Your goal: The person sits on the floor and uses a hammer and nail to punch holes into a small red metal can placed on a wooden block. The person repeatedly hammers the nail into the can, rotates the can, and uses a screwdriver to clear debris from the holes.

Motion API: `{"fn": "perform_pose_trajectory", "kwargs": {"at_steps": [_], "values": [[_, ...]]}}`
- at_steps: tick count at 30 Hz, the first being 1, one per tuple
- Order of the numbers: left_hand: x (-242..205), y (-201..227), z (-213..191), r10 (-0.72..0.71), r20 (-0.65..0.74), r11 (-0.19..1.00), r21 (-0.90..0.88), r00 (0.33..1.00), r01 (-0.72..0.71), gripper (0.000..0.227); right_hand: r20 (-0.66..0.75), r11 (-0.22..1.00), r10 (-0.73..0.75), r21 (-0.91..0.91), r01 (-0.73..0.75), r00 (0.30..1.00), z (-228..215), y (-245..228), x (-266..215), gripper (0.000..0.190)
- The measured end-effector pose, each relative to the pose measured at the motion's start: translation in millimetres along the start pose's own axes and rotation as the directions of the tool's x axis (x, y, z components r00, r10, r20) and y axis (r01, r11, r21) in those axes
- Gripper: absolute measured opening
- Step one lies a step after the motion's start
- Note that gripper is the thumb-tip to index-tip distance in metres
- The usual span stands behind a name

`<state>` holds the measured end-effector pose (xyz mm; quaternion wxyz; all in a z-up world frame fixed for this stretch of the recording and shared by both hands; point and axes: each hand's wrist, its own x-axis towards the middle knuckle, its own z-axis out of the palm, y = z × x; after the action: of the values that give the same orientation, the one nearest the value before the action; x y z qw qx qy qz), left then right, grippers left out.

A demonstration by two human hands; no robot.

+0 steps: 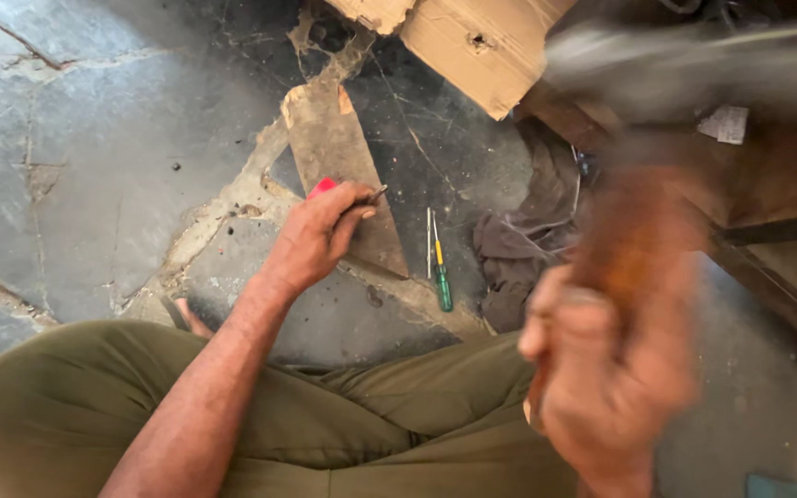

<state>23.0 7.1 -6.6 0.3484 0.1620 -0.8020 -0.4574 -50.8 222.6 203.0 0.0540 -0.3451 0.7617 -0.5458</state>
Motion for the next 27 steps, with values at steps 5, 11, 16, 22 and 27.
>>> {"fn": "perform_pose_trajectory", "kwargs": {"at_steps": [5, 11, 16, 22, 27], "values": [[4, 2, 0, 0.037, -0.007, 0.999, 0.010, 0.999, -0.037, 0.020, 0.368, 0.995, -0.066, -0.050, 0.091, 0.927, 26, 28, 15, 0.069], [0, 1, 5, 0.072, -0.033, 0.997, 0.043, 0.997, -0.070, 0.019, 0.233, 0.973, 0.175, -0.187, -0.133, 0.957, 12, 46, -6, 0.064], [12, 11, -7, 0.078, -0.016, 0.997, -0.003, 0.997, -0.078, 0.020, 0.167, 0.994, 0.110, -0.006, -0.111, 0.980, 18, 43, -10, 0.060], [12, 14, -11, 0.010, 0.026, 1.000, 0.026, 1.000, -0.010, 0.020, 0.187, 0.964, 0.238, 0.077, -0.256, 0.953, 29, 61, -18, 0.061], [14, 23, -10, -0.002, 0.072, 0.997, 0.080, 0.997, -0.004, 0.018, 0.179, 0.961, 0.244, 0.085, -0.262, 0.953, 21, 66, -23, 0.062]]}}
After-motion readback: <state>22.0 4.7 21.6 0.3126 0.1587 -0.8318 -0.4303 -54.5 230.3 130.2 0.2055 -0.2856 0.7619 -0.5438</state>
